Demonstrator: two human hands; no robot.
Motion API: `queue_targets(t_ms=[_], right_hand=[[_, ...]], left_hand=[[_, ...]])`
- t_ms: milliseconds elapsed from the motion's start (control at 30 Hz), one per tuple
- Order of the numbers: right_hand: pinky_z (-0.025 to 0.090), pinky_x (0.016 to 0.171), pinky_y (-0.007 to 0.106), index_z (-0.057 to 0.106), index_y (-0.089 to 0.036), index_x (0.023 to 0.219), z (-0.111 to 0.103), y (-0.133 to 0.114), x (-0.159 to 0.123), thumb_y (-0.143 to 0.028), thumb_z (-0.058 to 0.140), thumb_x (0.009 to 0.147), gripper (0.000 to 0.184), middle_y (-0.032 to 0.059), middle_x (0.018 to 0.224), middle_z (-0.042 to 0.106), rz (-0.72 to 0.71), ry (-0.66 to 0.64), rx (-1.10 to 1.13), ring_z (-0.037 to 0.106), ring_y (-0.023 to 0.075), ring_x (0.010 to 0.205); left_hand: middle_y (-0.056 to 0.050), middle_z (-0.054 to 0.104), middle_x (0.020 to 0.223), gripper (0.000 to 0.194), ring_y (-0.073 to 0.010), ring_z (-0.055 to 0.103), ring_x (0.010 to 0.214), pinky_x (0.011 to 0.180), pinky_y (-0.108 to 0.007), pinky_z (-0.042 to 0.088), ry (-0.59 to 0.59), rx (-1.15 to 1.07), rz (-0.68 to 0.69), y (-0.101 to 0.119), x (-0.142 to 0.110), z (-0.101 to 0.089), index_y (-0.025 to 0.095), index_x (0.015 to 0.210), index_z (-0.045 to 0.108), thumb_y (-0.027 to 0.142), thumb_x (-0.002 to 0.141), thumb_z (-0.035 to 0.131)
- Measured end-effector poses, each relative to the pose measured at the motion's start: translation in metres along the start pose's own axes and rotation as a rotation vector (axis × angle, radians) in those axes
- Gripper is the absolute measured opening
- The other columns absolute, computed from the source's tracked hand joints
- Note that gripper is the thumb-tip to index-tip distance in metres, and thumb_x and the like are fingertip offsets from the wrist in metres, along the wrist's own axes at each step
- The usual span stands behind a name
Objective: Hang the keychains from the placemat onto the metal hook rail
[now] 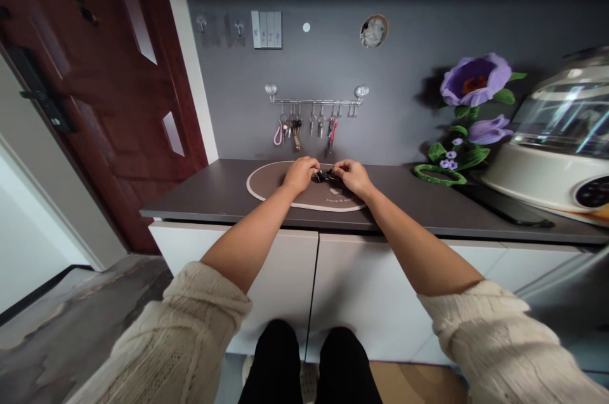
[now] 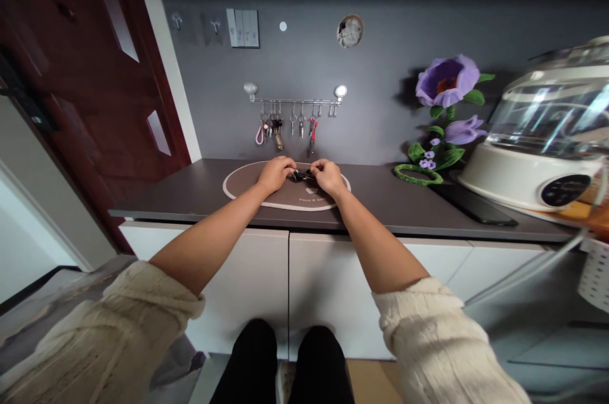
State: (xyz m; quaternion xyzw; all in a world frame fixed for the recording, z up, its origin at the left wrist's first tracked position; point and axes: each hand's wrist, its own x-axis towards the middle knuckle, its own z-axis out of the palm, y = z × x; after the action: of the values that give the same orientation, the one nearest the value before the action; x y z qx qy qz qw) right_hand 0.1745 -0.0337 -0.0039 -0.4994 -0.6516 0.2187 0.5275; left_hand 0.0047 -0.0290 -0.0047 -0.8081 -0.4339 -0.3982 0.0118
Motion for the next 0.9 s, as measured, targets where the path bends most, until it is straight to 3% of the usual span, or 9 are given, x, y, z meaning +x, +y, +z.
queue_targets(t_ms=[467,900], right_hand=[[0.042,0.068,0.026,0.060,-0.016,0.075,0.0002,0.0037,0.0024,-0.023,0.055,0.069,0.010,0.0008,0.070,0.060,-0.076,-0.044,-0.114,0.053,0.0110,0.063],[0.043,0.067,0.026,0.059,-0.016,0.082,0.0027,-0.0053,-0.0028,-0.034,0.056,0.071,0.021,0.0025,0.076,0.061,-0.171,-0.169,0.065,0.054,0.0112,0.066]], left_hand=[[-0.004,0.059,0.077,0.013,-0.0128,0.052,0.074,0.072,-0.025,0.040,0.137,-0.162,-0.032,-0.0027,0.0044,0.0030,0.016,0.081,0.063,0.015,0.073,0.052],[-0.002,0.061,0.064,0.016,-0.0081,0.050,0.056,0.059,-0.023,0.042,0.114,-0.868,-0.343,0.0066,0.0067,0.0028,0.010,0.075,0.063,0.020,0.062,0.062]])
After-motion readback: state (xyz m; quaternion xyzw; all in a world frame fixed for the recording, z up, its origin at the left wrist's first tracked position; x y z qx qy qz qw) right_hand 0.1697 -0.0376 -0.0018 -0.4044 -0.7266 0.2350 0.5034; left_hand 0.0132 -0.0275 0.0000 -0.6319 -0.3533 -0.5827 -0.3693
